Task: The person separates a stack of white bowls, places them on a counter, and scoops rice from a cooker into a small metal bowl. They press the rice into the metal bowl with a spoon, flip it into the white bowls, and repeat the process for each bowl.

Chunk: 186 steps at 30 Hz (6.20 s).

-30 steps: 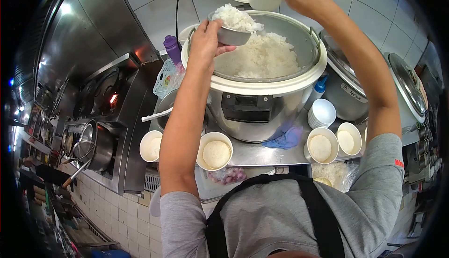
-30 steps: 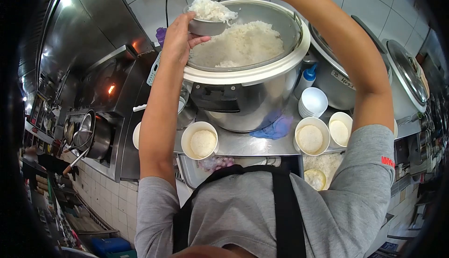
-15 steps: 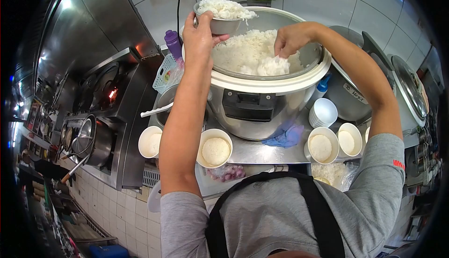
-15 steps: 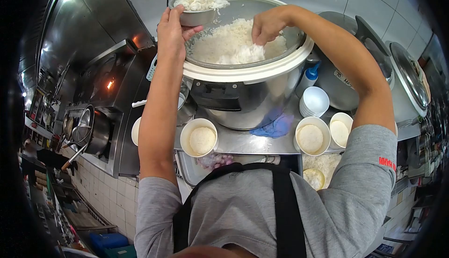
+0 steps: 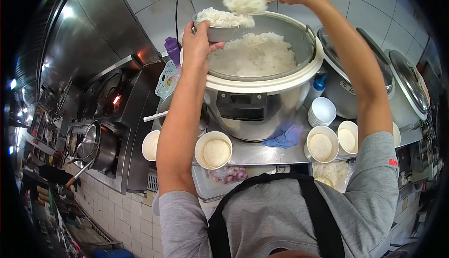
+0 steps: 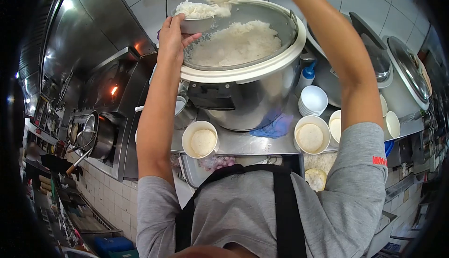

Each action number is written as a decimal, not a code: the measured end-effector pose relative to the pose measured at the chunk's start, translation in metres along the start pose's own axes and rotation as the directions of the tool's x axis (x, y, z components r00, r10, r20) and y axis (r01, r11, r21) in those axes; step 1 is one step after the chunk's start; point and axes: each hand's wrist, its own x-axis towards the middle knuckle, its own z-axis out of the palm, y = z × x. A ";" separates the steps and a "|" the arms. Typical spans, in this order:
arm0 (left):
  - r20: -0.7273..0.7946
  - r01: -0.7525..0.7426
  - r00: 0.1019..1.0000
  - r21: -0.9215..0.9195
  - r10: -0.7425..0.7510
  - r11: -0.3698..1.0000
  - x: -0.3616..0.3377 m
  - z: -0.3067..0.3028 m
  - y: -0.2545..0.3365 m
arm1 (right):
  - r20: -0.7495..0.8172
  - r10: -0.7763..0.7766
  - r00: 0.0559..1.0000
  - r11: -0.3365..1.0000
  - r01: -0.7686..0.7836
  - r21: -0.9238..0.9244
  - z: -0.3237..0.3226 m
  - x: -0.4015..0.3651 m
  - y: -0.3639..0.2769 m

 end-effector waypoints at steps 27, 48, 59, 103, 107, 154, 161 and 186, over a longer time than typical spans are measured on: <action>0.062 0.108 0.993 -0.116 -0.101 0.987 -0.009 0.007 0.012 | -0.225 -0.292 0.930 0.956 0.278 -0.091 0.011 -0.100 -0.078; 0.095 0.045 0.995 -0.115 -0.034 0.992 -0.003 0.005 0.002 | -0.028 0.112 0.993 0.820 -0.077 0.568 0.022 -0.102 -0.068; 0.188 0.038 0.981 0.021 -0.042 0.999 -0.006 0.002 0.003 | 0.310 -0.073 0.948 0.889 -0.079 0.451 -0.001 -0.090 -0.103; 0.271 0.138 0.963 -0.515 0.007 0.846 -0.029 -0.044 0.024 | 0.111 0.135 0.985 0.970 -0.109 -0.215 -0.031 -0.214 -0.100; 0.251 0.056 0.966 -0.422 0.058 0.905 -0.083 -0.045 0.052 | -0.368 -0.159 0.916 0.972 0.210 0.105 -0.009 -0.229 -0.118; 0.201 0.556 0.831 -0.363 -0.519 0.748 -0.372 -0.043 -0.222 | 0.321 -0.012 0.947 0.766 -0.198 0.612 0.113 -0.436 -0.127; 0.228 0.544 0.834 -0.489 -0.502 0.682 -0.369 -0.041 -0.239 | 0.592 0.004 0.806 0.944 -0.199 0.264 0.152 -0.431 -0.173; 0.100 0.518 0.827 -0.519 -0.554 0.680 -0.365 -0.039 -0.252 | 0.654 0.040 0.755 0.958 -0.216 0.191 0.130 -0.373 -0.180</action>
